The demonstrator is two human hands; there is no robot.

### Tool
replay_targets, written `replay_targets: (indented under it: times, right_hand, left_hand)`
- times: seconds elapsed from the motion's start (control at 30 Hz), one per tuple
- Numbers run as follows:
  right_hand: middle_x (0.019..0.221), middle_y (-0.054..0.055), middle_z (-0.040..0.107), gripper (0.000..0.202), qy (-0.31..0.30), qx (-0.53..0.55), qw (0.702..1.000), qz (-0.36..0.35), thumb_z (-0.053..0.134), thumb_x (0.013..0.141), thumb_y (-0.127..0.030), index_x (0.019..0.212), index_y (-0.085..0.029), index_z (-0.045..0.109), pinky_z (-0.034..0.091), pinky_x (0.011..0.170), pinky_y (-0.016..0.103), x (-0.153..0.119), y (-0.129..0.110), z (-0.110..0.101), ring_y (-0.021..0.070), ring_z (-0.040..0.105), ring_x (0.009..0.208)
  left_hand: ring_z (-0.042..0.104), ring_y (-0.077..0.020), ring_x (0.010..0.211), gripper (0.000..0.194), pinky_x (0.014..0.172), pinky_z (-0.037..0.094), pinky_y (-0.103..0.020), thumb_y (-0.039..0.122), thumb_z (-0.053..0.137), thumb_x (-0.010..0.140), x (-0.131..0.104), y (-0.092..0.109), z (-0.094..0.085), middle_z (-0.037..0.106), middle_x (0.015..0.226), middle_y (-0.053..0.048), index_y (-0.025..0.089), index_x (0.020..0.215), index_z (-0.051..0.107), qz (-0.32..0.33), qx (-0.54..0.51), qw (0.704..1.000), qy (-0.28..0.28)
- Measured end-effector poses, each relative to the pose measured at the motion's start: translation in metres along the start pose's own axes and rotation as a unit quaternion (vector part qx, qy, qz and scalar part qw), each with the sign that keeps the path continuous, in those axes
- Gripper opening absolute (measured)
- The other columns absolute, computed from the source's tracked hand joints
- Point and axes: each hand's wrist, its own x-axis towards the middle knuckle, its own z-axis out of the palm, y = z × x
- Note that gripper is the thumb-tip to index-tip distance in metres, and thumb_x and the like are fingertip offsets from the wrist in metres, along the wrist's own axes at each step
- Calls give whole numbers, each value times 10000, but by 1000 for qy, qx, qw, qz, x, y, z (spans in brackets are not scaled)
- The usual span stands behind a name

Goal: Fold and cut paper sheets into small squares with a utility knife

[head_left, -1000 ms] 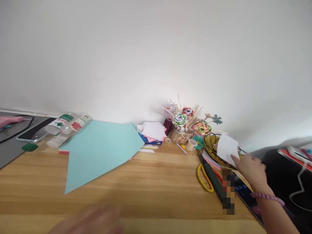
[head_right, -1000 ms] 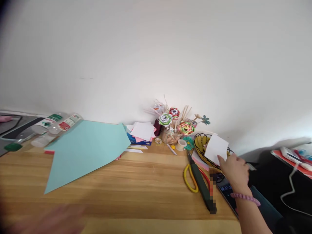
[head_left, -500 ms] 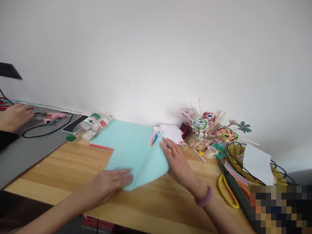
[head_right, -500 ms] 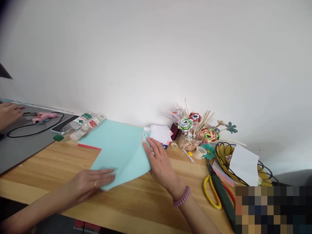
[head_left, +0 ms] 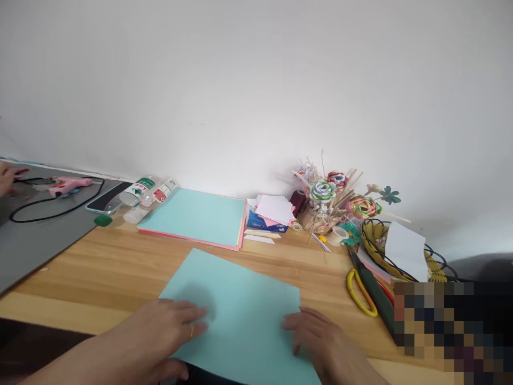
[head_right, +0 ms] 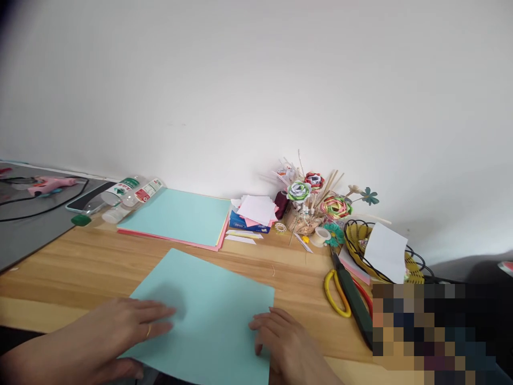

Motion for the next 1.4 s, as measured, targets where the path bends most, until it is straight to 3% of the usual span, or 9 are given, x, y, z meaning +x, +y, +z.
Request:
replay_targets:
  times: [0.17, 0.33, 0.4, 0.53, 0.63, 0.8, 0.97, 1.1, 1.4]
  right_hand:
    - [956, 68, 687, 220, 68, 71, 989, 108, 464, 785, -128, 908, -241, 607, 505, 792, 339, 0, 14, 32, 206, 636, 894]
    - [904, 43, 661, 227, 89, 103, 976, 172, 472, 894, -308, 1086, -240, 573, 483, 758, 310, 5, 20, 44, 188, 622, 839]
    - [848, 22, 634, 365, 104, 121, 965, 207, 472, 893, -336, 1240, -222, 477, 483, 697, 291, 4, 24, 45, 172, 615, 759]
    - [784, -14, 576, 524, 138, 195, 942, 237, 451, 890, -361, 1366, -188, 317, 477, 670, 281, -2, 34, 41, 149, 582, 692]
    - [938, 35, 610, 567, 119, 223, 941, 225, 491, 875, -389, 1377, -194, 313, 489, 766, 311, -7, 42, 39, 166, 601, 841]
    - [1322, 97, 517, 490, 77, 191, 955, 213, 510, 889, -393, 1340, -231, 407, 399, 1006, 363, -10, 53, 42, 203, 488, 1209]
    - [1177, 70, 603, 365, 55, 122, 980, 150, 427, 945, -347, 1296, -253, 465, 460, 916, 337, 4, 57, 37, 183, 571, 1068]
    - [947, 48, 594, 345, 28, 47, 992, 111, 336, 976, -294, 1277, -269, 504, 507, 704, 295, 15, 57, 33, 157, 616, 816]
    - [931, 45, 561, 350, 30, -73, 993, 85, 352, 967, -329, 1264, -296, 533, 524, 625, 297, 25, 59, 41, 152, 641, 717]
  left_hand:
    - [450, -291, 1283, 908, 998, 431, -380, 499, 745, 692, 28, 27, 0, 410, 1451, -81, 302, 1450, 285, -2, -91, 994, -66]
    - [642, -241, 880, 248, 772, 479, -309, 383, 616, 800, 71, 49, 7, 701, 951, -36, 205, 960, 682, -125, -214, 963, -103]
    - [603, -200, 684, 255, 633, 436, -275, 378, 526, 821, 85, 44, 13, 641, 691, 1, 177, 701, 627, -189, -297, 928, -126]
    - [554, -168, 686, 149, 613, 402, -253, 320, 560, 724, 101, 22, 29, 583, 709, 24, 172, 738, 553, -205, -512, 826, -115]
    - [568, -174, 774, 204, 665, 433, -262, 268, 594, 673, 103, 12, 39, 605, 811, 9, 173, 842, 535, -218, -564, 793, -79]
    - [590, -181, 735, 601, 643, 464, -277, 239, 512, 747, 98, 6, 42, 623, 843, 1, 188, 1329, 371, -246, -425, 870, -50]
    - [595, -214, 1012, 594, 880, 452, -328, 208, 464, 817, 98, -3, 34, 609, 1210, -35, 270, 1402, 384, -165, -237, 956, -51]
    - [595, -221, 1075, 432, 929, 437, -338, 226, 364, 895, 101, -7, 26, 653, 1167, -42, 240, 1279, 560, -167, -168, 966, -101]
    - [669, -268, 846, 514, 732, 484, -368, 167, 251, 915, 108, -5, 25, 714, 930, -111, 166, 1403, 410, -184, -15, 968, -170]
